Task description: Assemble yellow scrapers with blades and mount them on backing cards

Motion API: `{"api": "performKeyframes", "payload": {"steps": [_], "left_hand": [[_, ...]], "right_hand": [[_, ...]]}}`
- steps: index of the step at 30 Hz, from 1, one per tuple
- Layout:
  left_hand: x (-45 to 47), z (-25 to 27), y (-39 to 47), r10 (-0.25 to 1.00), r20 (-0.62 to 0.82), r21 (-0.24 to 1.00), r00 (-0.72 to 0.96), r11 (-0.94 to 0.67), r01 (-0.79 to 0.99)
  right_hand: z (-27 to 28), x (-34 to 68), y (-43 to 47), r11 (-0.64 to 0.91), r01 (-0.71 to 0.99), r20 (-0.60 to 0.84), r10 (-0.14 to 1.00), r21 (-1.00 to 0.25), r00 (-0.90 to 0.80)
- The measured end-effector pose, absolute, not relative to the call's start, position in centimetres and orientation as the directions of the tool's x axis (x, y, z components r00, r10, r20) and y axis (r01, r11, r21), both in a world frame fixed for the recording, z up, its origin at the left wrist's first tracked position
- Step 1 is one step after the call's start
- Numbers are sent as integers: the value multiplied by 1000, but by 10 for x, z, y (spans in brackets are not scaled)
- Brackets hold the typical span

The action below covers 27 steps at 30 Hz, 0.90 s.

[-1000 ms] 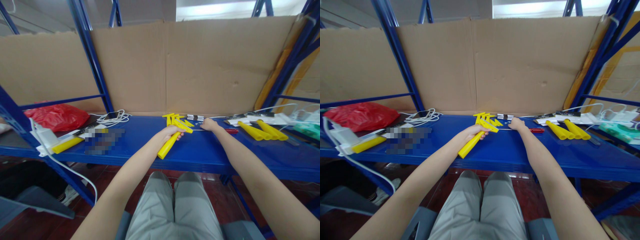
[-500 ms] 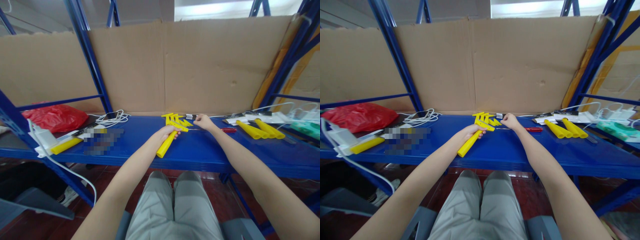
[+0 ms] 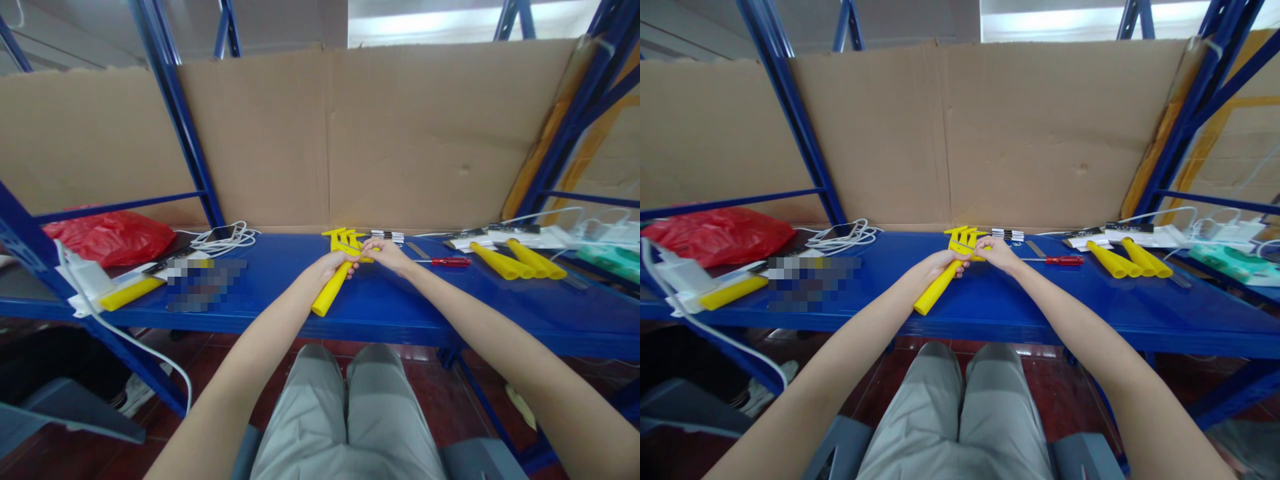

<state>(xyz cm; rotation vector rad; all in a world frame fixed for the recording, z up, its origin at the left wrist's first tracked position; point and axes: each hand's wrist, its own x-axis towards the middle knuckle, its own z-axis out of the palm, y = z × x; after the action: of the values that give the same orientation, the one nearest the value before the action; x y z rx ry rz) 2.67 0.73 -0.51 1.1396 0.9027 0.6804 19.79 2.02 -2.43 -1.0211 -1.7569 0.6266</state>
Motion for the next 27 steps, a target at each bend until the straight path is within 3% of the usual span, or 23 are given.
{"api": "performKeyframes", "payload": {"steps": [10, 27], "left_hand": [[25, -1, 2, 829, -270, 945, 489, 325, -28], [26, -1, 3, 826, -271, 944, 494, 328, -31]], "right_hand": [[-21, 204, 18, 514, 360, 467, 858, -779, -213], [-27, 205, 19, 380, 160, 335, 908, -911, -254]]}}
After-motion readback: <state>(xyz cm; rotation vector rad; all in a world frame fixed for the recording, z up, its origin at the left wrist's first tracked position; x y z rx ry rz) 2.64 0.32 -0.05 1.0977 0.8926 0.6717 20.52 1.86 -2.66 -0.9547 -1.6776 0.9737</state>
